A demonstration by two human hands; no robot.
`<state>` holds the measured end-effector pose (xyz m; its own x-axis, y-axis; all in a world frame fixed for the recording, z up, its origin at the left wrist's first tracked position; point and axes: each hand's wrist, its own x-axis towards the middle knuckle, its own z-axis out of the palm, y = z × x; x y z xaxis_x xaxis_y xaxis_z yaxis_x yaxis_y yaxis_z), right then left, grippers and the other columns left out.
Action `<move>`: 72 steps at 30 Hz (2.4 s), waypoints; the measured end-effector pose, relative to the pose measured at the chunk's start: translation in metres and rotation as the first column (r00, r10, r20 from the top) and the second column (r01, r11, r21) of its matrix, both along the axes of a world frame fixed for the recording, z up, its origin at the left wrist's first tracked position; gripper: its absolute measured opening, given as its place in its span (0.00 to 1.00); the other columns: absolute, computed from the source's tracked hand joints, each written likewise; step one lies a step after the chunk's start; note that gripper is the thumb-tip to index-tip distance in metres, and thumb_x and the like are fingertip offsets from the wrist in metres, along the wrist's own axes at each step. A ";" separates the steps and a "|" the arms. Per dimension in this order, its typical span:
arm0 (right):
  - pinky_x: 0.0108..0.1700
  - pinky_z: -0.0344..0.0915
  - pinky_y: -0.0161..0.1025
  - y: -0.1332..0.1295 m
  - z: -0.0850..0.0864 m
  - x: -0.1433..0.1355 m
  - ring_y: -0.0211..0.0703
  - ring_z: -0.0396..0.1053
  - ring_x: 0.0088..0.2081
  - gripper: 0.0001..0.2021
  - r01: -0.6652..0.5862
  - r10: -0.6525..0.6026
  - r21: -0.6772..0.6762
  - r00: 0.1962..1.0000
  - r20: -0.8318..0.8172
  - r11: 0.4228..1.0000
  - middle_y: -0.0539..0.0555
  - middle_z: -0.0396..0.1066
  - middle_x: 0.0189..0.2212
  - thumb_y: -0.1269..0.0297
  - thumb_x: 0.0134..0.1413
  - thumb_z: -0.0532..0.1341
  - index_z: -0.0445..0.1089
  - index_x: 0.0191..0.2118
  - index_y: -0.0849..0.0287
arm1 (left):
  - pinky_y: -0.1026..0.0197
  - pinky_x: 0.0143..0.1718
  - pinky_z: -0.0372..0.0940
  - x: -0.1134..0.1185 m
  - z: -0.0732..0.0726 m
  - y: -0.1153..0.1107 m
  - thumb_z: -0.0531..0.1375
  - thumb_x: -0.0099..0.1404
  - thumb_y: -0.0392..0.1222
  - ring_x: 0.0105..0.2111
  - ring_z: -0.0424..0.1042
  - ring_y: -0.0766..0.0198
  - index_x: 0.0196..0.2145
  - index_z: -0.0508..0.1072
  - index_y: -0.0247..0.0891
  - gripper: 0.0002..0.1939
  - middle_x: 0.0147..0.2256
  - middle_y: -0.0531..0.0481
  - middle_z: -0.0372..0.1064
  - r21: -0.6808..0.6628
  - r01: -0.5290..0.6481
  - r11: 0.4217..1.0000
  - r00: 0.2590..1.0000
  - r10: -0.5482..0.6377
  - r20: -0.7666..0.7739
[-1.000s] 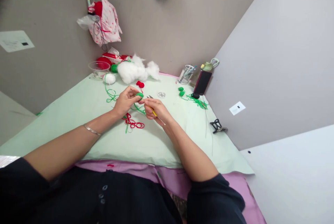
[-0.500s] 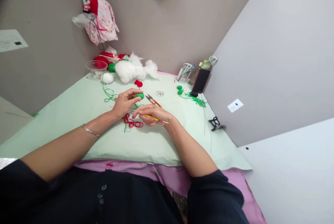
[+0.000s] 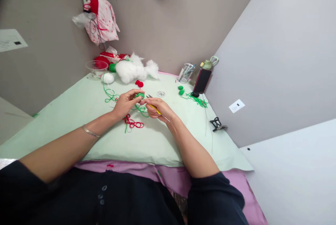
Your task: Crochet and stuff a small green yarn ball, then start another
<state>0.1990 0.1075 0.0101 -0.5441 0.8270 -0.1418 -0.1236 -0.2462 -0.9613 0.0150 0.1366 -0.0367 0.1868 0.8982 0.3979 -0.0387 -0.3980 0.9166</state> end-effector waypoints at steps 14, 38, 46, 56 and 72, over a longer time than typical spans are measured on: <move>0.16 0.41 0.28 0.004 -0.002 0.002 0.28 0.33 0.14 0.09 0.013 -0.013 0.004 0.999 0.044 1.000 0.37 0.47 0.12 0.64 0.64 0.56 0.71 0.37 0.63 | 0.61 0.43 0.68 0.000 0.002 -0.003 0.64 0.62 0.46 0.36 0.76 0.62 0.47 0.79 0.38 0.17 0.40 0.48 0.78 -0.018 0.029 0.999 0.999 -0.029 -0.022; 0.19 0.46 0.33 -0.022 0.002 -0.023 0.32 0.41 0.14 0.16 -0.355 0.331 0.078 0.917 0.221 0.932 0.38 0.48 0.12 0.53 0.61 0.58 0.72 0.42 0.63 | 0.57 0.45 0.69 0.000 0.003 0.008 0.63 0.57 0.40 0.35 0.74 0.65 0.42 0.76 0.38 0.14 0.46 0.48 0.73 -0.106 -0.051 0.993 0.988 0.066 0.138; 0.27 0.55 0.36 -0.004 0.020 0.035 0.36 0.57 0.22 0.15 -0.009 -0.328 0.461 0.691 0.644 0.887 0.45 0.59 0.17 0.56 0.64 0.57 0.77 0.41 0.60 | 0.57 0.52 0.65 -0.010 0.016 0.006 0.66 0.58 0.44 0.46 0.73 0.61 0.42 0.75 0.38 0.15 0.43 0.47 0.76 -0.231 0.048 0.972 0.970 0.010 0.241; 0.47 0.68 0.41 -0.006 0.001 -0.003 0.45 0.72 0.48 0.22 0.113 -0.302 0.497 0.899 0.318 0.860 0.58 0.75 0.50 0.53 0.61 0.63 0.68 0.58 0.55 | 0.56 0.46 0.69 -0.003 0.035 -0.013 0.69 0.57 0.46 0.40 0.76 0.61 0.42 0.69 0.38 0.18 0.40 0.49 0.74 -0.363 0.197 0.911 0.952 -0.090 0.292; 0.41 0.63 0.47 -0.013 0.015 0.004 0.47 0.66 0.29 0.24 0.270 -0.253 0.206 0.962 -0.106 0.941 0.52 0.65 0.19 0.46 0.66 0.55 0.64 0.22 0.54 | 0.59 0.36 0.65 -0.005 0.042 0.009 0.61 0.62 0.42 0.31 0.72 0.62 0.39 0.71 0.39 0.08 0.30 0.53 0.69 -0.388 0.270 0.881 0.937 -0.333 -0.104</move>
<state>0.2026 0.0947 0.0252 -0.3069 0.9475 0.0902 -0.2314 0.0176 -0.9727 0.0101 0.1451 0.0057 0.5052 0.8630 -0.0035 0.0582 -0.0301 0.9978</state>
